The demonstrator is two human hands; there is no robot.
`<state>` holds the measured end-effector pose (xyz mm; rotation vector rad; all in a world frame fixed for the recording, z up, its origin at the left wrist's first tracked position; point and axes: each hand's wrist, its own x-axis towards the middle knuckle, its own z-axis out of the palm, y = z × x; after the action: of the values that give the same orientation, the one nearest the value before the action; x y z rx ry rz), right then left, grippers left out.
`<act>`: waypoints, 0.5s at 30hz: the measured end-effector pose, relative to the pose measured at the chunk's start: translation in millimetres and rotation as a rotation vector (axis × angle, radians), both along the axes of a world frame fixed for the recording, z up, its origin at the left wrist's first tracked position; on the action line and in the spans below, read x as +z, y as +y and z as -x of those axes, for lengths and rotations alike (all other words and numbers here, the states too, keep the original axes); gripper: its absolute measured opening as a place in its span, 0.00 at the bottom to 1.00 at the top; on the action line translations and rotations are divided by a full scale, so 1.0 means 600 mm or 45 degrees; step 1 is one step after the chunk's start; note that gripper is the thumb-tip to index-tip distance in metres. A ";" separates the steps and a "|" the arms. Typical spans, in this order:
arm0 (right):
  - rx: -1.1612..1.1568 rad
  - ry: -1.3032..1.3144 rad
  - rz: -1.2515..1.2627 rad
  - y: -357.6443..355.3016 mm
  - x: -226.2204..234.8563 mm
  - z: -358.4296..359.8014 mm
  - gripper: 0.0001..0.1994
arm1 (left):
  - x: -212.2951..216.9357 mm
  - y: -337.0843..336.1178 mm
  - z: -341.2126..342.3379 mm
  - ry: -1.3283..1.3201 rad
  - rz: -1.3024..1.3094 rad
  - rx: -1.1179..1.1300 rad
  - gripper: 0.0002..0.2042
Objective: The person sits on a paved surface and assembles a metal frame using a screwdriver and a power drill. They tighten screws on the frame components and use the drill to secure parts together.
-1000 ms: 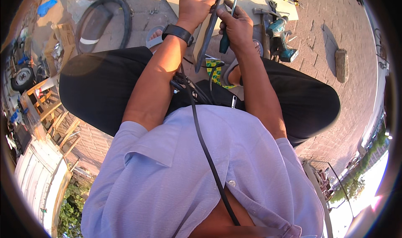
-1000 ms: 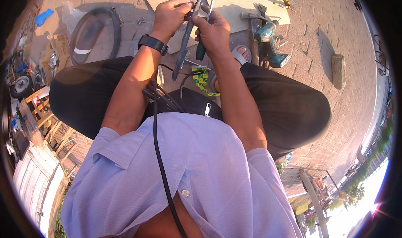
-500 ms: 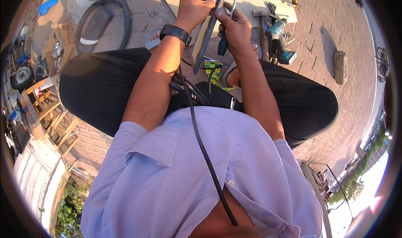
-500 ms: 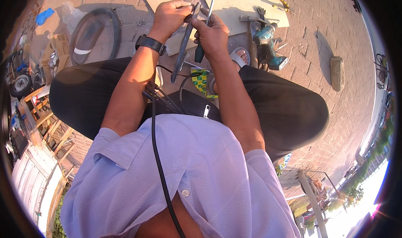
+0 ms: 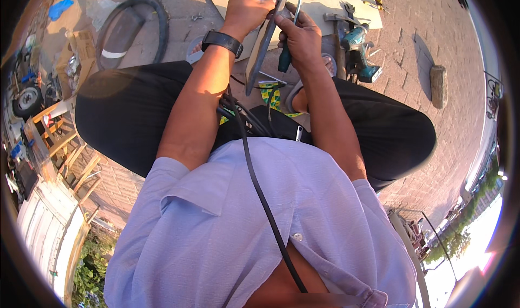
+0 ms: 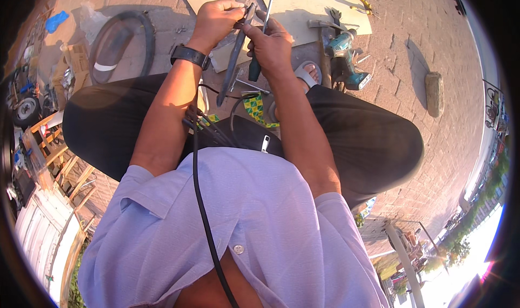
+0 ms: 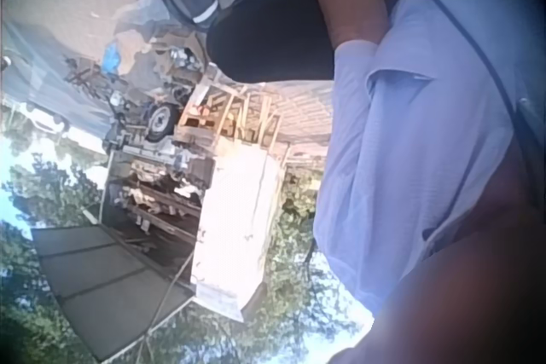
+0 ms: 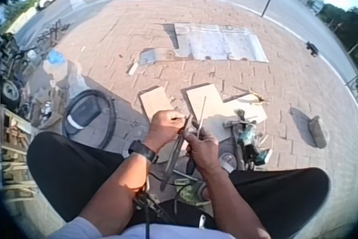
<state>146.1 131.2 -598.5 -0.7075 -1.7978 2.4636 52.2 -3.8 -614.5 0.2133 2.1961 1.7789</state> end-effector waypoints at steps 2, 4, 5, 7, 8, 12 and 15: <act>-0.026 -0.014 -0.018 -0.002 0.003 -0.001 0.29 | 0.007 0.000 -0.001 0.071 0.077 -0.031 0.12; -0.044 -0.017 -0.017 0.011 0.006 -0.003 0.28 | 0.017 0.017 0.000 0.198 0.251 -0.067 0.13; -0.057 -0.017 0.009 0.003 0.008 -0.006 0.28 | 0.019 0.011 -0.006 0.235 0.289 -0.083 0.14; -0.095 -0.060 0.087 0.002 0.002 -0.006 0.28 | 0.034 0.015 -0.010 0.259 0.261 -0.111 0.12; -0.067 -0.093 0.062 -0.002 0.003 -0.003 0.28 | 0.025 0.002 -0.008 0.198 0.241 -0.115 0.13; -0.030 -0.005 0.010 -0.015 0.007 0.001 0.23 | 0.028 -0.005 -0.009 0.081 0.213 -0.140 0.13; -0.055 0.038 -0.093 -0.008 0.004 -0.006 0.24 | 0.029 0.012 -0.013 0.065 0.112 -0.180 0.14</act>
<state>149.5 126.2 -595.8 -0.6935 -1.8309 2.3554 60.2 3.3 -597.3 0.3878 2.2289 1.6156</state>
